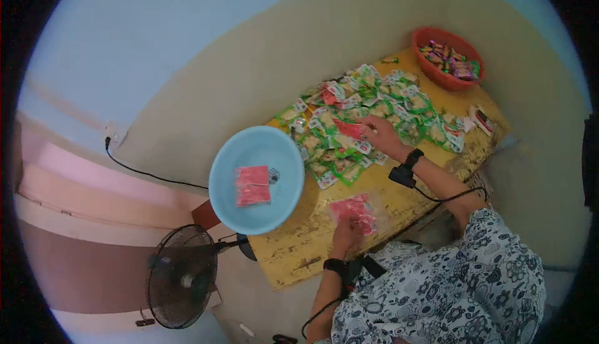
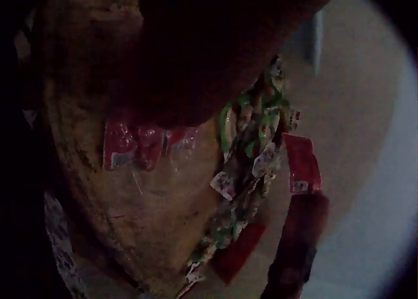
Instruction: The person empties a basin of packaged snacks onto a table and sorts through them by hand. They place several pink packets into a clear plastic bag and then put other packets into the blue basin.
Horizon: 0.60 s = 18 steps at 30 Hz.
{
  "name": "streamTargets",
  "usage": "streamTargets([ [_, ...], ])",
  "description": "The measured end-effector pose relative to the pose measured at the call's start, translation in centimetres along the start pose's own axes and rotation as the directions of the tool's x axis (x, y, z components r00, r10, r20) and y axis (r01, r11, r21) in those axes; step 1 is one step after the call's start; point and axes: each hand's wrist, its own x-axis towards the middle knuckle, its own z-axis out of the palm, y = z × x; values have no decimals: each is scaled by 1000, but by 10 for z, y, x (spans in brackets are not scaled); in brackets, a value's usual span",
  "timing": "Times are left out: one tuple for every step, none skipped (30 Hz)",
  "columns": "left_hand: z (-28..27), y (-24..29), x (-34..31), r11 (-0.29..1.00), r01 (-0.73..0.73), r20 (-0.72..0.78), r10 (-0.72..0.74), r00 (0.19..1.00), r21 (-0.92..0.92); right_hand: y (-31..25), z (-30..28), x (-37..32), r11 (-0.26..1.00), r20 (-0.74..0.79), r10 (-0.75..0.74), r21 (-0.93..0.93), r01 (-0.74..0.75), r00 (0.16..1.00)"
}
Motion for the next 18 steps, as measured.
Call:
streamTargets([
  [-3,1,1,999,39,45,-39,998,12,-3,-10,-12,982,29,94,161,-97,995],
  [-6,2,3,999,50,78,-50,996,-3,-6,-20,-24,929,67,179,317,-191,981],
  [-8,4,6,998,62,110,-60,992,-16,-8,-28,-35,842,113,254,463,-277,961],
  [-9,4,8,997,77,143,-72,987,-30,-13,-34,-48,769,118,305,555,-317,945],
  [-10,3,10,999,30,145,-24,989,-37,-19,-36,-59,686,126,352,640,-347,928],
  [-10,3,12,999,-16,148,23,989,-46,-22,-38,-70,593,136,397,717,-367,908],
  [-14,15,11,983,21,155,7,988,-182,-20,-41,-83,569,168,400,725,-388,901],
  [-20,30,10,947,59,163,-8,987,-314,-18,-45,-95,543,198,398,737,-404,896],
  [-36,87,-1,819,181,197,-85,977,-544,-18,-49,-108,515,227,396,747,-420,890],
  [-46,119,-5,621,292,250,-156,956,-727,-18,-51,-119,494,251,410,747,-445,877],
  [-49,122,-3,495,311,268,-158,951,-811,-20,-54,-131,472,276,422,747,-469,864],
  [-52,117,2,347,331,292,-161,943,-878,-18,-52,-139,451,303,442,739,-501,844],
  [-52,121,2,197,337,306,-170,937,-921,-20,-51,-148,458,311,451,724,-517,836],
  [-50,125,3,284,343,305,-171,937,-895,-23,-49,-156,466,321,456,708,-530,830],
  [-48,134,3,368,343,300,-169,939,-864,-24,-47,-164,475,332,457,693,-542,825],
  [-46,138,0,446,340,295,-169,940,-828,-26,-45,-173,496,343,481,653,-573,807],
  [-41,133,-2,491,323,279,-162,947,-809,-27,-42,-179,515,353,502,611,-601,790],
  [-36,128,-3,536,302,261,-153,953,-788,-30,-40,-184,535,362,521,568,-626,773],
])
